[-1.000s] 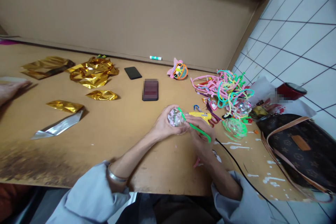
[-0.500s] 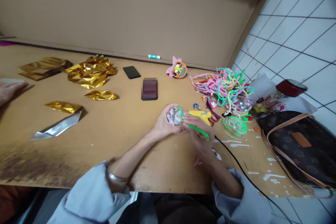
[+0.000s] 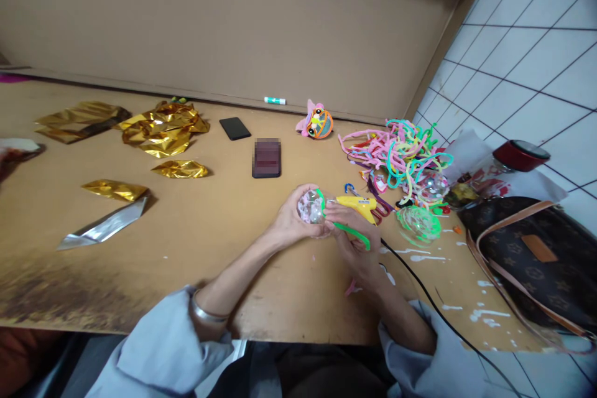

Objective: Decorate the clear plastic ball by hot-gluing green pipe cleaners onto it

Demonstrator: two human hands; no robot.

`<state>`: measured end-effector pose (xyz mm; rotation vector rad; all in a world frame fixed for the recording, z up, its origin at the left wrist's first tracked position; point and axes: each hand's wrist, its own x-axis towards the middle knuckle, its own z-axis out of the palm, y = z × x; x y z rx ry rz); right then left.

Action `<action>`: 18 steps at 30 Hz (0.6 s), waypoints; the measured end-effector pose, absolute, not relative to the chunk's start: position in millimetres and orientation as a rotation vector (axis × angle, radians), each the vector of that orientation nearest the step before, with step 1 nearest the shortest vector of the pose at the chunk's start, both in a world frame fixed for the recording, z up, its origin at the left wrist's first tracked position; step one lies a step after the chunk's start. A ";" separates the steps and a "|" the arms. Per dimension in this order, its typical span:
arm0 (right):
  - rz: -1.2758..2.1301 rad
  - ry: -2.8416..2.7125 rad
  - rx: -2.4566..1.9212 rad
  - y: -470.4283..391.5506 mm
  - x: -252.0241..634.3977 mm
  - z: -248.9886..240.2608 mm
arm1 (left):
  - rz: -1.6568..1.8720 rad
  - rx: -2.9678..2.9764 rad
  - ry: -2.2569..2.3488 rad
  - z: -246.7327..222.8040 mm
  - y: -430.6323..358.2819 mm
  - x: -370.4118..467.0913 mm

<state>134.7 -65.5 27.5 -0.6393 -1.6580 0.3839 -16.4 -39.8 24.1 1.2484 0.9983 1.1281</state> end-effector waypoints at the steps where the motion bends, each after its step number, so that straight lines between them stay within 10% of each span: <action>1: 0.379 -1.663 -0.648 -65.5 134.9 26.8 | 1.129 1.259 1.006 23.8 -39.7 -16.6; 18: 0.342 -1.679 -0.625 -68.1 134.9 29.7 | 1.154 1.358 1.033 17.0 -38.0 -17.7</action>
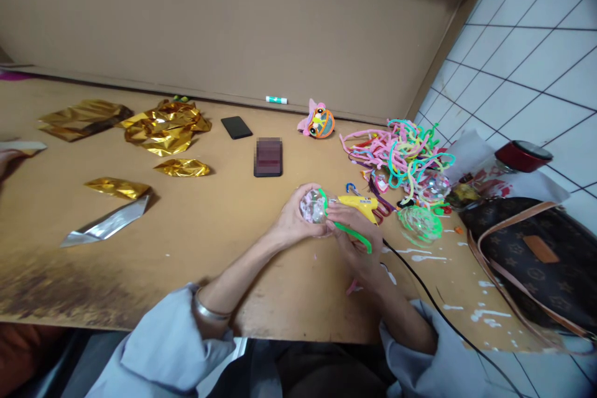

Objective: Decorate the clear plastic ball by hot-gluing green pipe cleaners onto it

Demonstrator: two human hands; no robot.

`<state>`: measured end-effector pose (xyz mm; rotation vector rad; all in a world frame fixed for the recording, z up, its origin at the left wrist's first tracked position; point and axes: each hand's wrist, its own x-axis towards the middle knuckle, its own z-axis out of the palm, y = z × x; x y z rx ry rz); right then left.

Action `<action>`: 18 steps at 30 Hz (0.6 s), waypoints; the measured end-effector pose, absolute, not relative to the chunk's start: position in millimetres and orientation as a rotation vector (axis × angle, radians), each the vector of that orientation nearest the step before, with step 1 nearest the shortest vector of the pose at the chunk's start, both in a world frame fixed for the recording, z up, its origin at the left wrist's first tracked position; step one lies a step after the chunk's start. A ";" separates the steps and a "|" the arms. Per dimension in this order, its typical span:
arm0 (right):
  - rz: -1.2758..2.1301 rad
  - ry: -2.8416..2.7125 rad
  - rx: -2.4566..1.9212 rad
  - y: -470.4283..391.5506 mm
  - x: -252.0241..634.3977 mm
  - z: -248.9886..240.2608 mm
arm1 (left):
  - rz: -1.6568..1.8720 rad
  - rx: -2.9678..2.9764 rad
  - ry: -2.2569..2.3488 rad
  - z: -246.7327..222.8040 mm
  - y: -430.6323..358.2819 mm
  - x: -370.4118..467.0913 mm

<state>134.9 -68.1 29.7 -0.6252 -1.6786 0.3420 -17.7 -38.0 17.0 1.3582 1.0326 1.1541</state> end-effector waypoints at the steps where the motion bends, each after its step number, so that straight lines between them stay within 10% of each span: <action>1: 0.349 -1.683 -0.635 -68.4 135.0 30.0 | 1.157 1.360 1.037 17.0 -38.0 -17.6; 18: 0.246 -1.789 -0.609 -67.5 138.3 31.3 | 1.180 1.257 0.967 10.0 -36.1 -17.3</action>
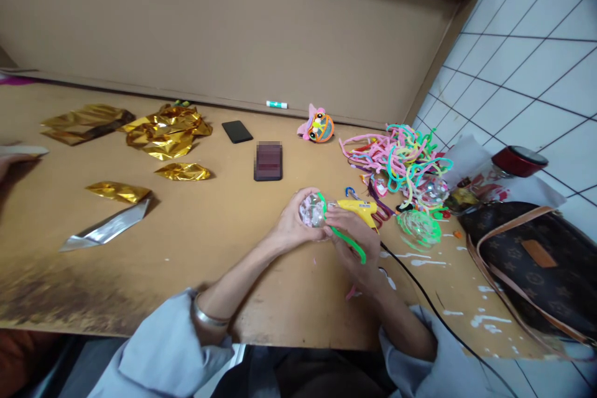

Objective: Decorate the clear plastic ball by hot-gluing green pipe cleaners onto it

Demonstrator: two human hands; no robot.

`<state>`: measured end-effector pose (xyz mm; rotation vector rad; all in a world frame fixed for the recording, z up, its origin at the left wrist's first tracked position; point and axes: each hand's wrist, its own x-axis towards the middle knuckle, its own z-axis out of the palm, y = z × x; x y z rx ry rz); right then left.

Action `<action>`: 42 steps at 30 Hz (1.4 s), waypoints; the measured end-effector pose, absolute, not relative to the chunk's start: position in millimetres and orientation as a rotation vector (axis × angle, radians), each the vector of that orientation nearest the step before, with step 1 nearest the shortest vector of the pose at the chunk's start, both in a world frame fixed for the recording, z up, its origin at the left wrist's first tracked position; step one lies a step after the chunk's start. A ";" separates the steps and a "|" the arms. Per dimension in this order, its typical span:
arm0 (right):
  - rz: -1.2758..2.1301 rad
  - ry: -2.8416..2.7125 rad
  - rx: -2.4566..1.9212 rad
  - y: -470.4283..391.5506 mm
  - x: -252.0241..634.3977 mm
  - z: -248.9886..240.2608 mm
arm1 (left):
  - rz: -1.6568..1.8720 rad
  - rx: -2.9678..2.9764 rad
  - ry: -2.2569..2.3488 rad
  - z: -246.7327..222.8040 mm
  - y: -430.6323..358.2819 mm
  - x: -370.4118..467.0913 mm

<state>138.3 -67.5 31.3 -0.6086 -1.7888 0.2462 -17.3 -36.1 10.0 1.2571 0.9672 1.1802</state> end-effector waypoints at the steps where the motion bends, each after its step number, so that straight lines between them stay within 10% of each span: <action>1: 0.241 -1.784 -0.607 -67.4 138.2 30.5 | 1.182 1.259 0.967 9.5 -35.9 -17.2; 42: 0.174 -1.832 -0.685 -63.9 136.4 23.0 | 1.319 1.549 1.018 -13.0 -24.0 -21.4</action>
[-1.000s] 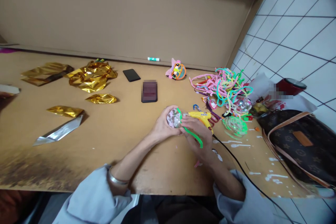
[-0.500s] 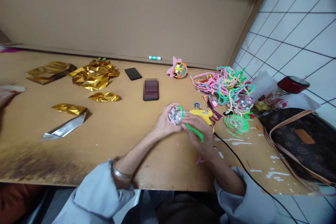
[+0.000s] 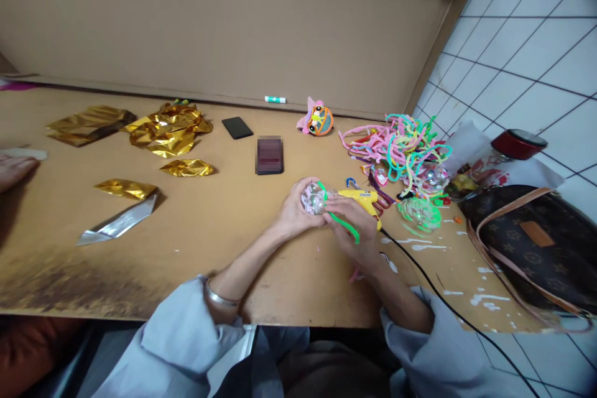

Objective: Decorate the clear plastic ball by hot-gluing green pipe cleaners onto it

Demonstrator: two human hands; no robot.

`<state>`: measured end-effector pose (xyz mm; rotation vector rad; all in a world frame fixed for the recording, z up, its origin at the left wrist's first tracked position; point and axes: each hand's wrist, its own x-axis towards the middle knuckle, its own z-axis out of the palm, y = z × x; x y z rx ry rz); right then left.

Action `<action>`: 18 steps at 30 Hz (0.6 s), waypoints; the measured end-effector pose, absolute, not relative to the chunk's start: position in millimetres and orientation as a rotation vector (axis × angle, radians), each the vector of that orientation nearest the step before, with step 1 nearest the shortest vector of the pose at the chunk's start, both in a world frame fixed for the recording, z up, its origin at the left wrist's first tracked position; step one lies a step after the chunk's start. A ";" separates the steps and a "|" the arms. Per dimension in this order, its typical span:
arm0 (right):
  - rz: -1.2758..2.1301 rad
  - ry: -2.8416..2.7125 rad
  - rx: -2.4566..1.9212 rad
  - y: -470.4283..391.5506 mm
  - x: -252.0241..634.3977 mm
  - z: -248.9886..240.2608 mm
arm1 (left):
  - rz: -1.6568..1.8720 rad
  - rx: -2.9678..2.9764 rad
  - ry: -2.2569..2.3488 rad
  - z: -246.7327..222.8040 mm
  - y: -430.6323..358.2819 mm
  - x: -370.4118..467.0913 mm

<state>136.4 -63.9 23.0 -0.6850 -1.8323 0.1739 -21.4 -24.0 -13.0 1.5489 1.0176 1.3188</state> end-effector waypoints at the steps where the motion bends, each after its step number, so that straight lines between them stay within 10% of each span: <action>1: 0.170 -1.831 -0.681 -63.6 136.6 22.5 | 1.314 1.549 1.021 -12.5 -24.1 -21.4; 18: 0.069 -1.813 -0.660 -60.7 134.0 19.0 | 1.310 1.499 1.038 -10.7 -23.8 -19.4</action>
